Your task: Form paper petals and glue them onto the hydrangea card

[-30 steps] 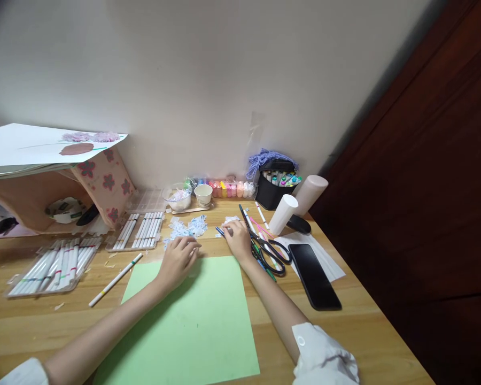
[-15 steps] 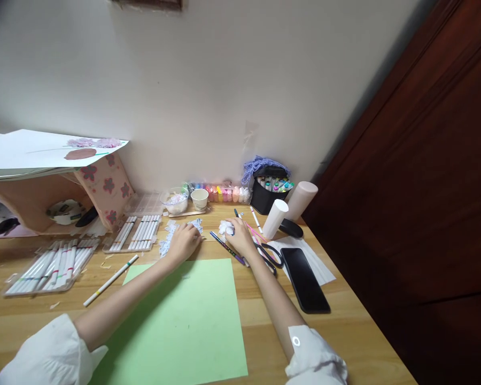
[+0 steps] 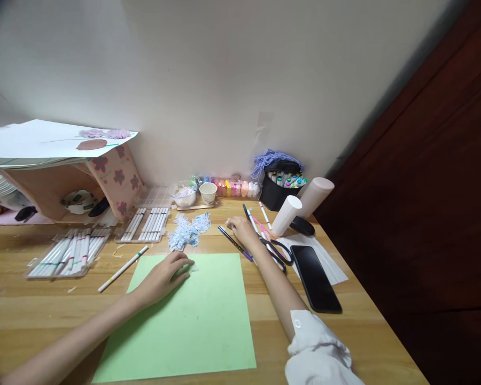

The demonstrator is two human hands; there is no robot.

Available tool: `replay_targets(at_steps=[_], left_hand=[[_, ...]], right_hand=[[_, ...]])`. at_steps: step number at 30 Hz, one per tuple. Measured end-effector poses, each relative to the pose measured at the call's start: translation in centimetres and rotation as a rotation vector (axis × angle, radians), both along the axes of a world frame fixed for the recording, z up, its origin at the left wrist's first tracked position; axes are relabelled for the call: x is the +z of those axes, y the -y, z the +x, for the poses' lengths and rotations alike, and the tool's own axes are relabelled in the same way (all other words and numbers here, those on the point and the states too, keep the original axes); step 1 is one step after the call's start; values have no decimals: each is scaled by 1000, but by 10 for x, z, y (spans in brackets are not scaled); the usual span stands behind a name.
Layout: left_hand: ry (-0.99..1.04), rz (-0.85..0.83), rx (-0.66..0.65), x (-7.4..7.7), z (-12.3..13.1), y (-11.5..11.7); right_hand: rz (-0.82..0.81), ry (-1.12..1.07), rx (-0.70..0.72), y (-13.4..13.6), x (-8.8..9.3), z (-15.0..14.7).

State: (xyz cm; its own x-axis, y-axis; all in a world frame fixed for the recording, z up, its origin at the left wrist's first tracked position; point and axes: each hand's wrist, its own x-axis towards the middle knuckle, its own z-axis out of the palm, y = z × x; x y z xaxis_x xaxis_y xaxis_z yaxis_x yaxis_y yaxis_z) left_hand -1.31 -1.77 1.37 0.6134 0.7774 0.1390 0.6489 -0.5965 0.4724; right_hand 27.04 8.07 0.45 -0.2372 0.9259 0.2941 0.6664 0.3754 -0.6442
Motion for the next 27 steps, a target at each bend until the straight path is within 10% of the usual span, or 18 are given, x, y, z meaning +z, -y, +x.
replay_targets(at_steps=[9,16,22,27], left_hand=[[104,-3,16,-12,15,-2],[120,-32,-14,-7,15,1],[169,-2,60,-2,14,1],[100,6,-176,4,12,3]], right_hand=[[63,-218,-160,5,29,11],[-527,-106,552,36,55,-17],[-98,91,-8,17,24,-16],[-41,158,0,6,1,-17]])
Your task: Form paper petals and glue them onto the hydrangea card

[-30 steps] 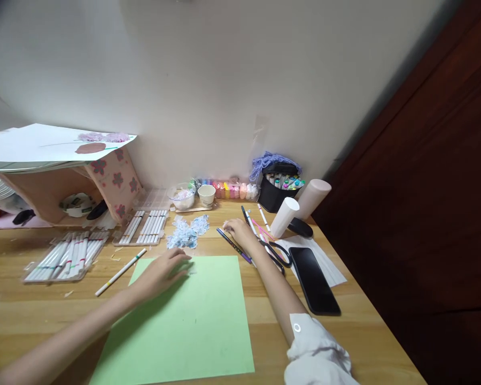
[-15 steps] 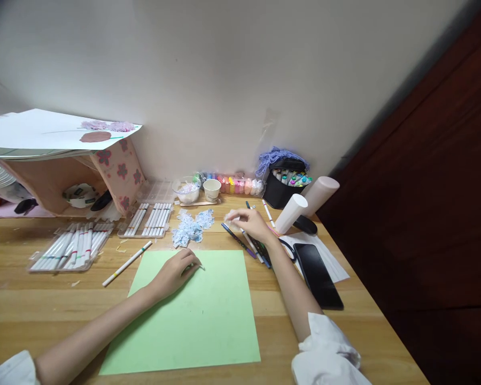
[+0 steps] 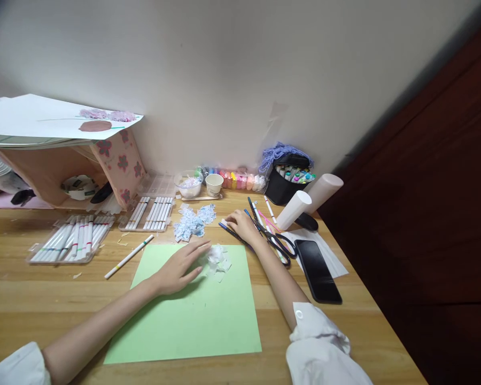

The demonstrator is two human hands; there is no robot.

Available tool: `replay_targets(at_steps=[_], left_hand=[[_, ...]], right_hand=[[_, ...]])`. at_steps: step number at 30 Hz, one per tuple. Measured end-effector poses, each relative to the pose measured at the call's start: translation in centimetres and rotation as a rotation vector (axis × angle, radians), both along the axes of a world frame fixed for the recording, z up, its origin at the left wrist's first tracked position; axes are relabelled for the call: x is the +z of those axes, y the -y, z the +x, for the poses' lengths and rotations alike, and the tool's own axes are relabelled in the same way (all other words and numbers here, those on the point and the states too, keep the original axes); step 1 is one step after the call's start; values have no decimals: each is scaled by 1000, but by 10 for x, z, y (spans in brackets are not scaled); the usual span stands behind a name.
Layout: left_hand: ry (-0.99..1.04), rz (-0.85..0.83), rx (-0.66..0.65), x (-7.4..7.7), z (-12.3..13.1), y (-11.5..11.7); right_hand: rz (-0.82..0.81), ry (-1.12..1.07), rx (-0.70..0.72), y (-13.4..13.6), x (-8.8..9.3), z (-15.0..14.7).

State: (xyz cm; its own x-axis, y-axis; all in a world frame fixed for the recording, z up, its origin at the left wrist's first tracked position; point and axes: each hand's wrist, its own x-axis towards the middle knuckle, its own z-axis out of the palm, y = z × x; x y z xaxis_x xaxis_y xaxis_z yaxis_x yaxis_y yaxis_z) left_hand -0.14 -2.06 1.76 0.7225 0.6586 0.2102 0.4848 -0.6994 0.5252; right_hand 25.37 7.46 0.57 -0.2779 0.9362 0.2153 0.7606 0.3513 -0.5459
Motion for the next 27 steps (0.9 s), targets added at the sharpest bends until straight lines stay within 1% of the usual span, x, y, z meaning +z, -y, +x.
replay_targets(at_steps=[3,6,9,11,14,17,19,22,25,27], left_hand=[[-59,18,-155,5,4,2],[-75,32,-235,7,15,1],[-72,36,-244,5,28,-5],[-75,29,-236,2,33,-8],[-73,27,-237,-2,35,-9],[-78,43,-238,-2,28,-4],[-85,54,-235,0,21,2],[-92,66,-222,2,6,8],[-105,76,-190,2,-9,11],[-95,86,-157,1,-15,12]], right_hand=[[38,15,-19,1,-5,-4],[53,8,-44,4,0,-4],[64,-10,-60,10,12,-2],[64,-2,-42,16,20,-1],[43,43,6,20,22,-4],[12,81,32,15,15,-10],[-1,93,22,10,10,-14],[-14,87,-7,10,10,-18],[-43,52,27,32,18,-26],[-73,31,119,55,22,-32]])
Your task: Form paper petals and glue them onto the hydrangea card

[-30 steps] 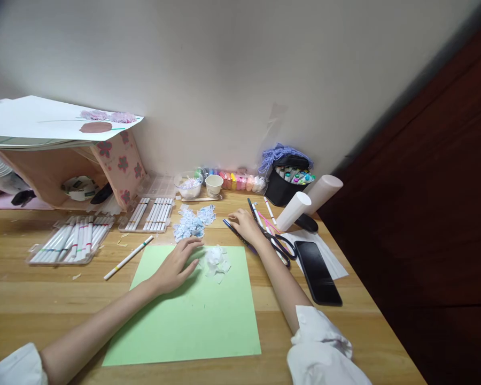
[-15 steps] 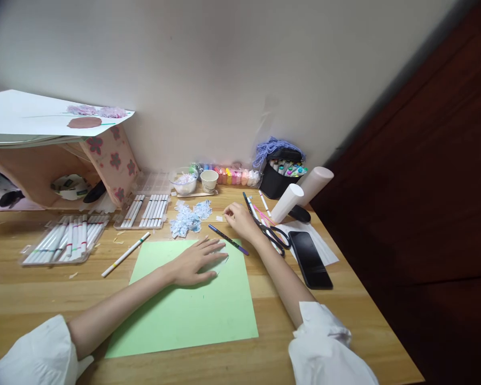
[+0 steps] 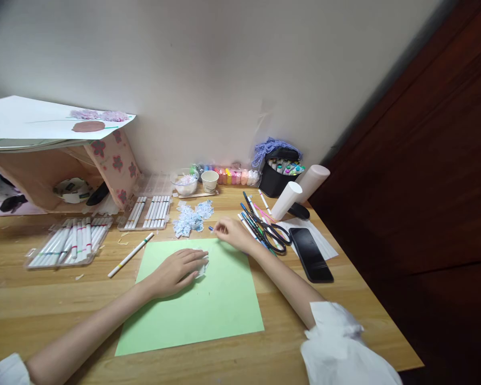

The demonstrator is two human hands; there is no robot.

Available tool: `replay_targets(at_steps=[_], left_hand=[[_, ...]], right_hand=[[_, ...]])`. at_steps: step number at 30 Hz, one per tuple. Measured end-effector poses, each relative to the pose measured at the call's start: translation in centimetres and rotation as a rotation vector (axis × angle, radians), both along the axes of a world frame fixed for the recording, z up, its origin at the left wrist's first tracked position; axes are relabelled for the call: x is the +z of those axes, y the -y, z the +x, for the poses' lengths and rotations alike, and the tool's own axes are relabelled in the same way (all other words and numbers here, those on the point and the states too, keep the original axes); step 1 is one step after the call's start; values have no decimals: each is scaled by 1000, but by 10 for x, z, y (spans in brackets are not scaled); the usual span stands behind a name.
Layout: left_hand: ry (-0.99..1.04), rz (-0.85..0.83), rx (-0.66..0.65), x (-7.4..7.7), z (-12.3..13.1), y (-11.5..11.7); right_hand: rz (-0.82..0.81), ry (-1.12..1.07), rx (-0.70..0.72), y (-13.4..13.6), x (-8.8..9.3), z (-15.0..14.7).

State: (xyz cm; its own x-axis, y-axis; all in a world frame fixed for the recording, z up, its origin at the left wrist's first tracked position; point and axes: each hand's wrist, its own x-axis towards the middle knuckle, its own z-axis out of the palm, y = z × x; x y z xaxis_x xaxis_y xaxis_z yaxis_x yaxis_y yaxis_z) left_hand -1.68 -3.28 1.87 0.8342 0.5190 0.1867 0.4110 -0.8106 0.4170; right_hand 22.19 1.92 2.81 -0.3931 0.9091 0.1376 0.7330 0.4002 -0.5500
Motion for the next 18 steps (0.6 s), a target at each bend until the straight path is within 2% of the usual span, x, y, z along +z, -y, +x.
replay_targets(at_steps=[2,3,5,8,10,13,18], left_hand=[[35,13,48,-2,-4,0],[56,19,77,-2,-5,0],[97,30,138,-4,-7,1],[140,33,187,-7,-8,1],[158,36,195,-9,-8,0],[195,92,240,-11,-4,-3],[127,300,316,-16,6,-13]], right_hand=[[-3,-2,131,23,0,-4],[22,-2,130,31,-1,-5],[87,-4,-5,41,-9,-1],[147,75,-258,41,-24,12],[139,114,-304,38,-32,19],[102,86,-287,41,-33,21],[-58,-177,-119,64,-13,9]])
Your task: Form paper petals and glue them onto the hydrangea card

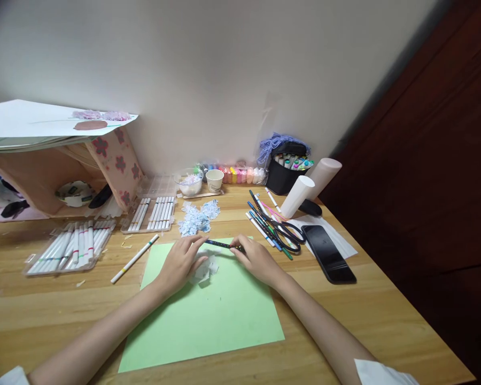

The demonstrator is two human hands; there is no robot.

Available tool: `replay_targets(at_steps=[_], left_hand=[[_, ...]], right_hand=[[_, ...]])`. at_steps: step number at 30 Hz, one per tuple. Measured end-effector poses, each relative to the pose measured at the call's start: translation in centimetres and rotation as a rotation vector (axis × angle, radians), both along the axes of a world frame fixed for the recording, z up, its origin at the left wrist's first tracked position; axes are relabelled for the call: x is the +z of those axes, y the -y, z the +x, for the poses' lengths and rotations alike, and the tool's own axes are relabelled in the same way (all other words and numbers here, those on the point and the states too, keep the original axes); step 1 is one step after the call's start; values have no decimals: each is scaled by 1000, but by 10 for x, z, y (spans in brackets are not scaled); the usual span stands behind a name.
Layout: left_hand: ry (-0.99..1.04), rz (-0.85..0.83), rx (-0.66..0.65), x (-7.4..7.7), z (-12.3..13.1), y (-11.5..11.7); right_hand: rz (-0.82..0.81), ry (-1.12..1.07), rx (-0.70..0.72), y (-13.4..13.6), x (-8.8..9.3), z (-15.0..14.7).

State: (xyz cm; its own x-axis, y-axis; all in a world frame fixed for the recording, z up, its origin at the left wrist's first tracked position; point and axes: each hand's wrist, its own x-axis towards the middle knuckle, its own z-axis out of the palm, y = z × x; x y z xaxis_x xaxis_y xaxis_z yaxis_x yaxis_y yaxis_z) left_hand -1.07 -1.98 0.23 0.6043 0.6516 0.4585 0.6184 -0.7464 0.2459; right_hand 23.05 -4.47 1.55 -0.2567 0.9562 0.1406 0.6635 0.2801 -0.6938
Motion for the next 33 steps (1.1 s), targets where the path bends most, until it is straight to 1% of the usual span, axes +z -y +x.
replay_targets(at_steps=[2,4,7,9,10,12,14,15,17,19,21,23,24,25,26,27,28,29,30,32,33], left_hand=[[-76,37,29,-2,1,-2],[-126,67,34,-1,0,-2],[-127,126,16,1,-1,4],[-129,157,-27,3,1,11],[-140,170,-71,4,3,15],[-168,182,-179,6,7,23],[-176,137,-251,10,12,30],[-167,79,-265,12,14,33],[-119,-114,-276,18,20,37],[-23,-355,-289,23,25,40],[97,-637,-309,26,27,41],[231,-948,-359,26,23,40],[298,-1084,-382,25,19,39],[368,-1173,-399,24,14,36],[424,-1179,-357,22,9,34],[451,-1115,-303,21,5,31],[449,-1007,-248,19,2,28],[416,-870,-201,17,1,25],[345,-721,-183,15,1,23],[158,-443,-186,10,5,21],[66,-333,-197,7,7,20]], right_hand=[[-46,-148,0,6,6,-3],[-172,-358,-30,8,6,-6],[-428,-804,-53,10,-3,-11],[-536,-1045,-36,14,-10,-19],[-573,-1091,-6,17,-13,-25],[-648,-988,116,21,-14,-35],[-609,-872,170,24,-9,-41],[-592,-839,204,24,-4,-42],[-537,-777,280,23,5,-40],[-481,-718,338,21,12,-33],[-443,-667,373,17,14,-21],[-377,-681,314,12,13,-4],[-313,-727,224,8,12,5],[-192,-822,54,3,11,15],[-87,-906,-100,-1,9,24],[-23,-946,-189,-6,8,30],[0,-947,-243,-10,6,33],[-22,-904,-269,-14,3,33],[-56,-836,-263,-16,0,30],[-100,-673,-201,-16,-7,16],[-112,-613,-156,-15,-11,9]])
